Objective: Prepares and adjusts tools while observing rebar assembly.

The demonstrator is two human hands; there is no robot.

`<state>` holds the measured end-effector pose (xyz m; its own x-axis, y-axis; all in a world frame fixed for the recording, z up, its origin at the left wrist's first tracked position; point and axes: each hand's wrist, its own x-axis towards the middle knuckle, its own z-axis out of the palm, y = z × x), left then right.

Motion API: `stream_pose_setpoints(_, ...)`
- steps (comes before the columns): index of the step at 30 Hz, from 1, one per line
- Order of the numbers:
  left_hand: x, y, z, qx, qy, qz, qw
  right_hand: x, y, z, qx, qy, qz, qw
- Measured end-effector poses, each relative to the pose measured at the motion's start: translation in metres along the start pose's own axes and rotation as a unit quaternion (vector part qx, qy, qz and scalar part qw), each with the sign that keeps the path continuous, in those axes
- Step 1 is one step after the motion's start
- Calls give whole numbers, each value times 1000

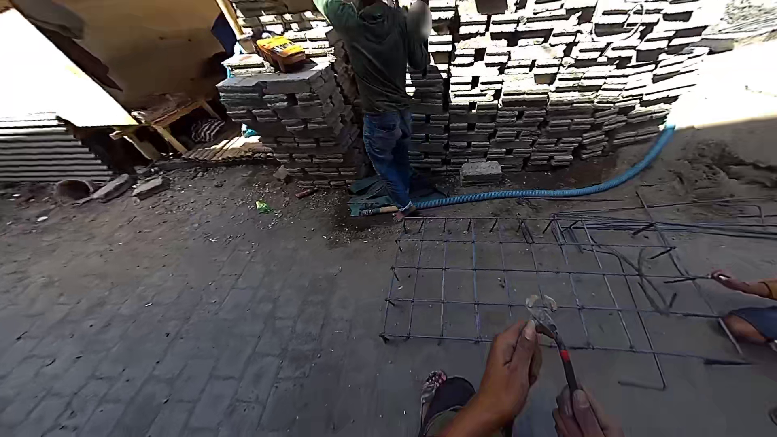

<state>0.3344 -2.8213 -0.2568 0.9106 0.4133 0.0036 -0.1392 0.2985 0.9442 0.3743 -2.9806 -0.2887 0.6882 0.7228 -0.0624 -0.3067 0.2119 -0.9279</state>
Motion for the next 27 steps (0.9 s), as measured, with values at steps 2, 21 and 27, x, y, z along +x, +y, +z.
stream_pose_setpoints(2, 2, 3, 14, 46, 20, 53, 997, -2, -4, -6, -36, 22, -22, 999)
stream_pose_setpoints(21, 7, 27, 23, 121, -113, 308, 937, 31, -13, -2, -218, 82, -282, 931)
stream_pose_setpoints(27, 9, 31, 1, 127, -106, 289, 943, 39, -1, 22, -207, 60, -268, 939)
